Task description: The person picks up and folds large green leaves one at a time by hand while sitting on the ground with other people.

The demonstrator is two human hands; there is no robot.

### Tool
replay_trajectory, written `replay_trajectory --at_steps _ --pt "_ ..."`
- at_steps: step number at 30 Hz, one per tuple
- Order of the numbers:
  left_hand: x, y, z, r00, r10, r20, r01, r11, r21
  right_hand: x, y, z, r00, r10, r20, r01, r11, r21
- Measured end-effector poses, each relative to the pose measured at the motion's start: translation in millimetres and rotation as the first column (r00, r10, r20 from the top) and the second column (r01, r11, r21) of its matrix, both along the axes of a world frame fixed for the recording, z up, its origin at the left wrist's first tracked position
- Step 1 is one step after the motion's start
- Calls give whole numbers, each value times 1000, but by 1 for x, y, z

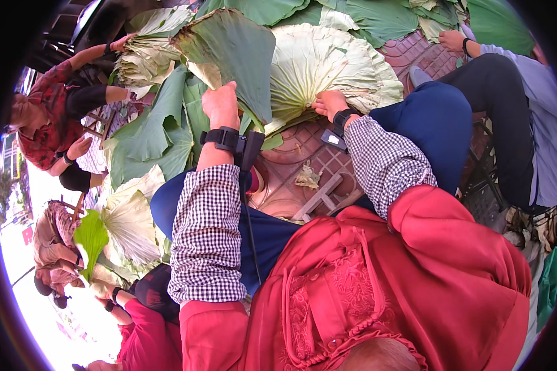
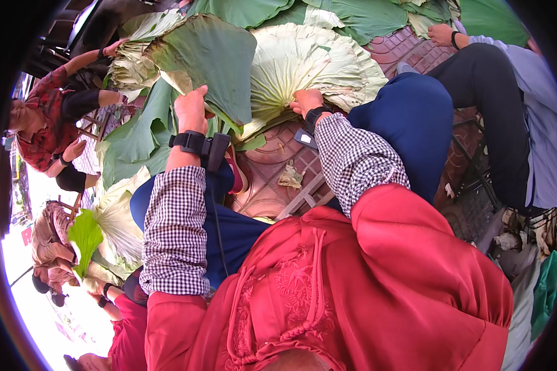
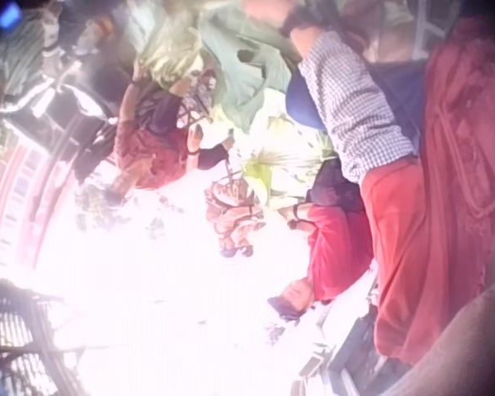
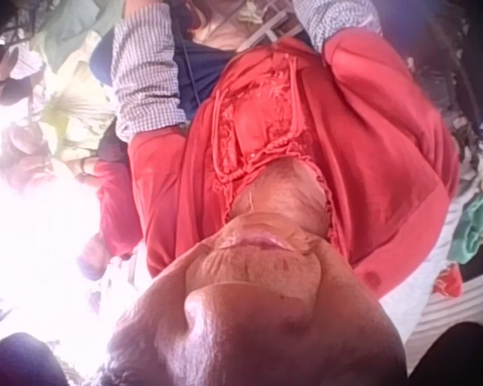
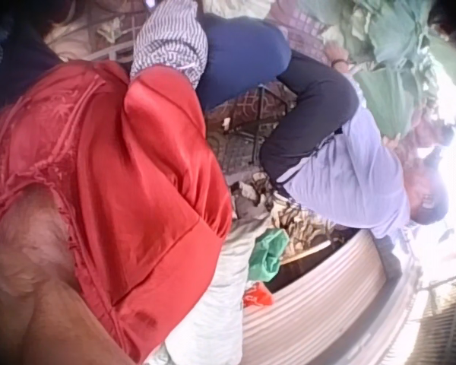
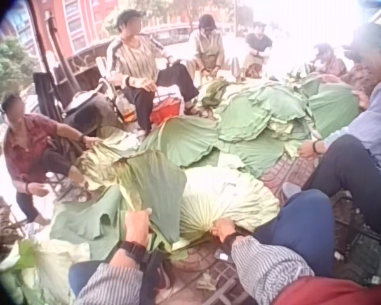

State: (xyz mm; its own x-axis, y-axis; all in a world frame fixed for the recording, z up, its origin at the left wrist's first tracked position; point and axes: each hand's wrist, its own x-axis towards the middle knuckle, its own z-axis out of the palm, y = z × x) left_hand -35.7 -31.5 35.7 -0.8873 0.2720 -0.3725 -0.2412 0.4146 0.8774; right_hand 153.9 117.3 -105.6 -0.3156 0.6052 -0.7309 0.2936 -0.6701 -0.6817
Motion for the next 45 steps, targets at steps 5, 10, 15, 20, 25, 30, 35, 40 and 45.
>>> replay_trajectory --at_steps 5,10,15,20,25,30,35,40,45 --pt "-3 2 -2 1000 18 10 -18 1000 0 -13 4 2 992 -125 7 124 990 66" --pt "-7 -10 -6 1000 15 15 -15 1000 -8 -41 -5 26 976 41 -215 -51 998 -39" --pt "-7 -7 -4 992 102 69 -99 994 -42 -62 -40 43 944 248 219 -305 400 865" --pt "-2 -2 3 989 131 71 -135 990 47 -57 -77 74 876 477 69 -164 160 973" --pt "7 -1 21 996 -29 86 12 980 196 -53 -92 107 786 586 196 -222 -28 975" --pt "9 -9 17 927 -371 -62 369 929 -32 -53 -95 104 709 589 388 -349 -185 919" --pt "-11 -16 -1 975 -102 -199 44 960 -276 -56 -88 101 621 754 212 -300 -21 954" --pt "-21 -15 -18 991 62 -121 -86 975 -203 -47 -29 56 843 366 394 -511 315 800" --pt "-12 -16 -10 988 143 -62 -149 985 -92 -17 -5 13 697 358 621 -711 452 538"
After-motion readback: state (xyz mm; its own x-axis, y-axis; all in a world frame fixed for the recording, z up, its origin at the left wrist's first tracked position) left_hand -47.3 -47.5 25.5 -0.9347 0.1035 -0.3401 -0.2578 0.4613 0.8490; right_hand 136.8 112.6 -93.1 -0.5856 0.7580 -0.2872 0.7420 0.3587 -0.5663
